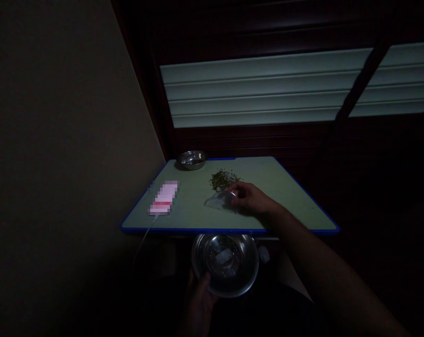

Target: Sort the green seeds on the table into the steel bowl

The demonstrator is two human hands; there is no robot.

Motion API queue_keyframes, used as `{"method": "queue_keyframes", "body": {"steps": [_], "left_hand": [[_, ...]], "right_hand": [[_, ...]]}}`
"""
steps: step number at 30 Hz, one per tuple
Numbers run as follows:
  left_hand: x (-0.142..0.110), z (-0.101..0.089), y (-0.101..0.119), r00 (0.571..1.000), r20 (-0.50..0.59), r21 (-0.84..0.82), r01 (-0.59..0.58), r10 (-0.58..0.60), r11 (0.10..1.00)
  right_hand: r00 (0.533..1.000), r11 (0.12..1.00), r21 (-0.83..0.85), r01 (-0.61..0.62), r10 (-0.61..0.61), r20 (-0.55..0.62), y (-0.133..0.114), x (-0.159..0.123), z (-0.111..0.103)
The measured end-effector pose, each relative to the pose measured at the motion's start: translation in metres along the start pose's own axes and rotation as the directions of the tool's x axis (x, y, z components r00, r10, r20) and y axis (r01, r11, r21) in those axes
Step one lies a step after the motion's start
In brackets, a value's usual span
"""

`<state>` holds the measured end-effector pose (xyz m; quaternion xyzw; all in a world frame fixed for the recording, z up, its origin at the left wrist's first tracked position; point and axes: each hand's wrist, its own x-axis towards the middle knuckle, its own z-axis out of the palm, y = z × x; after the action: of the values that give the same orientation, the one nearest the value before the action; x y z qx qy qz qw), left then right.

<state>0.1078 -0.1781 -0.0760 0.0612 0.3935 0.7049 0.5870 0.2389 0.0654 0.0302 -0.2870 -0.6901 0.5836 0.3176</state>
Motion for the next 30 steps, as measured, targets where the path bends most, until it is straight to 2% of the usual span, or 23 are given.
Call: {"method": "queue_keyframes", "body": {"steps": [2, 4, 7, 9, 10, 13, 18, 30], "left_hand": [[0.000, -0.001, 0.000, 1.000, -0.007, -0.018, 0.019, -0.019, 1.000], [-0.001, -0.001, 0.000, 1.000, -0.011, -0.033, 0.028, -0.028, 0.999], [-0.003, 0.000, 0.001, 1.000, 0.005, -0.027, 0.025, -0.025, 0.999], [-0.003, 0.000, 0.001, 1.000, 0.012, -0.026, 0.021, -0.020, 0.999], [-0.003, -0.001, 0.001, 1.000, 0.012, -0.027, 0.024, -0.023, 0.999], [-0.001, -0.005, -0.001, 0.999, 0.001, -0.030, 0.032, -0.032, 0.999], [0.001, -0.009, -0.002, 0.999, -0.010, -0.029, 0.035, -0.036, 0.999], [0.000, -0.009, -0.003, 0.999, -0.014, -0.059, 0.049, -0.050, 0.997]], "right_hand": [[0.991, 0.998, -0.043, 0.046, -0.051, -0.120, 0.002, 0.004, -0.003], [0.960, 0.986, -0.153, 0.064, -0.103, -0.260, 0.004, 0.008, -0.007], [0.859, 0.934, -0.355, 0.048, -0.220, -0.462, 0.009, 0.012, -0.014], [0.805, 0.864, -0.502, 0.035, -0.322, -0.498, 0.013, 0.013, -0.018], [0.794, 0.828, -0.561, 0.024, -0.356, -0.492, 0.014, 0.013, -0.019], [0.808, 0.729, -0.684, -0.008, -0.399, -0.434, 0.016, 0.013, -0.020], [0.852, 0.598, -0.801, -0.035, -0.400, -0.336, 0.015, 0.012, -0.016], [0.891, 0.527, -0.850, -0.022, -0.376, -0.256, 0.016, 0.014, -0.013]]}}
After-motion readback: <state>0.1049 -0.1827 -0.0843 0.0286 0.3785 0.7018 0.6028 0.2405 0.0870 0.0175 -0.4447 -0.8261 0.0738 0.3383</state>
